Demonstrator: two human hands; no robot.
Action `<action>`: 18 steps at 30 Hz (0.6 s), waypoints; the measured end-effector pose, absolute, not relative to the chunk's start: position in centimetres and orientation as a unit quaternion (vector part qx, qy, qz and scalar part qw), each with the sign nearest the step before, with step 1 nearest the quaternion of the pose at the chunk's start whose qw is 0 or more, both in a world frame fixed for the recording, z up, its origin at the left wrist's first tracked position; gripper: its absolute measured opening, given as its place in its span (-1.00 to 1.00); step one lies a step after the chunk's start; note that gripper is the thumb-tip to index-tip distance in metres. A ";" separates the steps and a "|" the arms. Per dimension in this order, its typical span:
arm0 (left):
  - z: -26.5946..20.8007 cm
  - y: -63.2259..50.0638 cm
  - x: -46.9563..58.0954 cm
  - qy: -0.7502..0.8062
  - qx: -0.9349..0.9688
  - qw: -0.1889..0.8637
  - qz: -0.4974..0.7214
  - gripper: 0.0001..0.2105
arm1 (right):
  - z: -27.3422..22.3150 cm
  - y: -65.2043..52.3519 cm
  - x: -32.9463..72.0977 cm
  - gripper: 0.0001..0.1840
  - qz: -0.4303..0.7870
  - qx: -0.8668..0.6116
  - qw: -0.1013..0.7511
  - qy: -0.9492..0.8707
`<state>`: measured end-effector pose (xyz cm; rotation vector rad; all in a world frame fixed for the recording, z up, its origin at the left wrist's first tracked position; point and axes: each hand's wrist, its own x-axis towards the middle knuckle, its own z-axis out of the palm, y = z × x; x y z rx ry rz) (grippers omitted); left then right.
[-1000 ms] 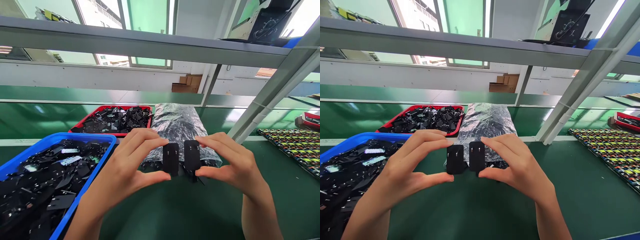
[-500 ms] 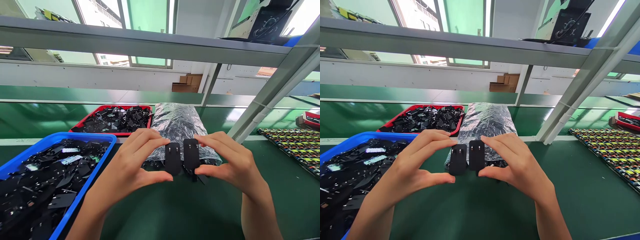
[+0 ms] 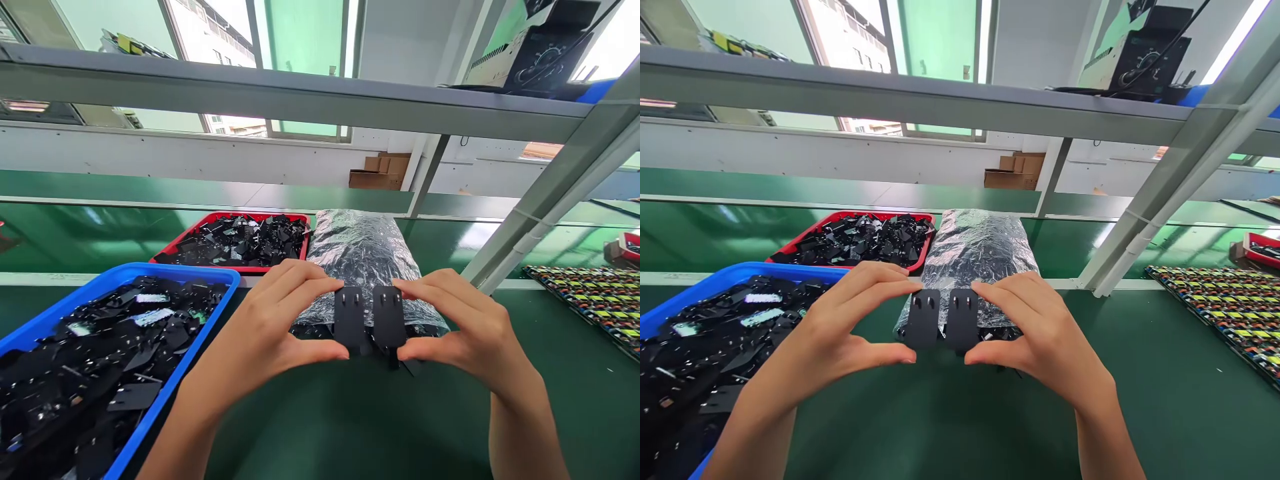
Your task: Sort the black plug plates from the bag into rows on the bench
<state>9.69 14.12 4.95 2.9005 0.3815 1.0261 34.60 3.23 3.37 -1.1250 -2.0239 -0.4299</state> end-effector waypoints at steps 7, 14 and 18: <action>3.3 20.7 4.4 0.529 0.832 0.111 0.126 -0.53 | 0.7 4.9 35.1 -0.46 -0.127 -0.461 0.361 -0.801; -1.5 26.4 -3.7 0.732 0.667 0.129 0.046 -0.64 | -5.8 11.5 30.8 -0.46 0.120 -0.474 0.327 -0.809; -2.1 26.4 -5.7 0.782 0.609 0.101 0.085 -0.55 | -7.5 18.5 25.3 -0.50 0.155 -0.504 0.313 -0.790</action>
